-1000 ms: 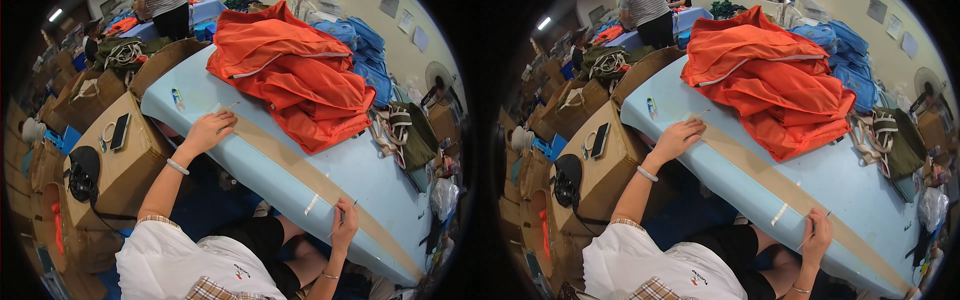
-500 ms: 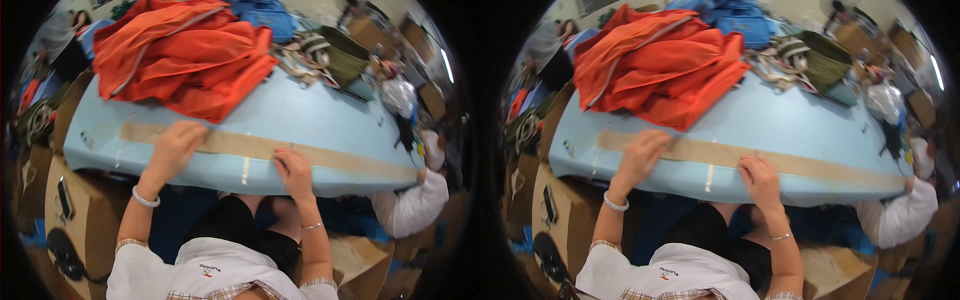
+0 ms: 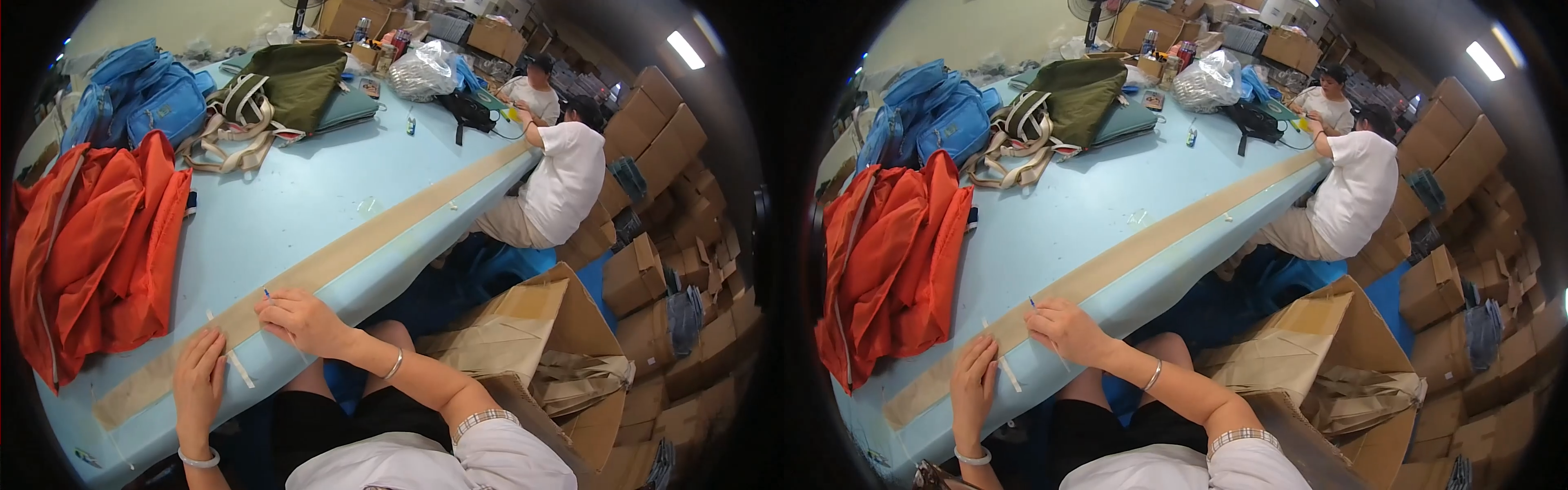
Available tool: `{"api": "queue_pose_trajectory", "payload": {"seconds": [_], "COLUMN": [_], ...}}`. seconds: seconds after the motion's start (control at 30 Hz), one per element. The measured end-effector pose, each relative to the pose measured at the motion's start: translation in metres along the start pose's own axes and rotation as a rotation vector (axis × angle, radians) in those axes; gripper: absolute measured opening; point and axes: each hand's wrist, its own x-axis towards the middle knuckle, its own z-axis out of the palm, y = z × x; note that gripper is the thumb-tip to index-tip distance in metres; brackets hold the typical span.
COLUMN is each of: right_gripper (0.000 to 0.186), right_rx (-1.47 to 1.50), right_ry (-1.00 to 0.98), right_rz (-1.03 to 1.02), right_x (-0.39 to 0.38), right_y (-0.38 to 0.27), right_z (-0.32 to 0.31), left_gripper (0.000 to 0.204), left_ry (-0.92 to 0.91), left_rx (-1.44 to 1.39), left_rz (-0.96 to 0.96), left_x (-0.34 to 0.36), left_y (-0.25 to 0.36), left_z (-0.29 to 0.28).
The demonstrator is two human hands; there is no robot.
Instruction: Marking long material strips with a pen on a workbench in a workshop.
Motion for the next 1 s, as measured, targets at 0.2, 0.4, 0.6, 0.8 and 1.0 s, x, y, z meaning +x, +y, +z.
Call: {"api": "queue_pose_trajectory", "payload": {"seconds": [0.2, 0.4, 0.6, 0.8, 1.0], "right_gripper": [0.015, 0.012, 0.016, 0.021, 0.027], "right_rx": [0.014, -0.015, -0.058, 0.009, 0.242], "right_ry": [-0.017, -0.121, -0.162, -0.193, -0.231], "right_rz": [0.009, 0.040, 0.076, 0.124, 0.341], "right_x": [-0.002, -0.005, 0.001, 0.012, 0.032], "right_y": [-0.003, 0.000, -0.005, -0.009, -0.016], "right_z": [0.000, 0.008, -0.014, -0.014, -0.026], "left_gripper": [0.024, 0.025, 0.027, 0.025, 0.023], "left_ry": [-0.001, 0.051, 0.060, 0.096, 0.120], "left_rx": [0.027, 0.053, -0.044, 0.011, 0.035], "left_rz": [0.009, 0.012, 0.104, 0.074, 0.116], "left_x": [-0.003, -0.013, -0.002, -0.011, -0.009], "left_y": [-0.002, -0.011, -0.020, -0.018, -0.018], "left_z": [-0.006, -0.002, 0.010, 0.002, 0.004]}}
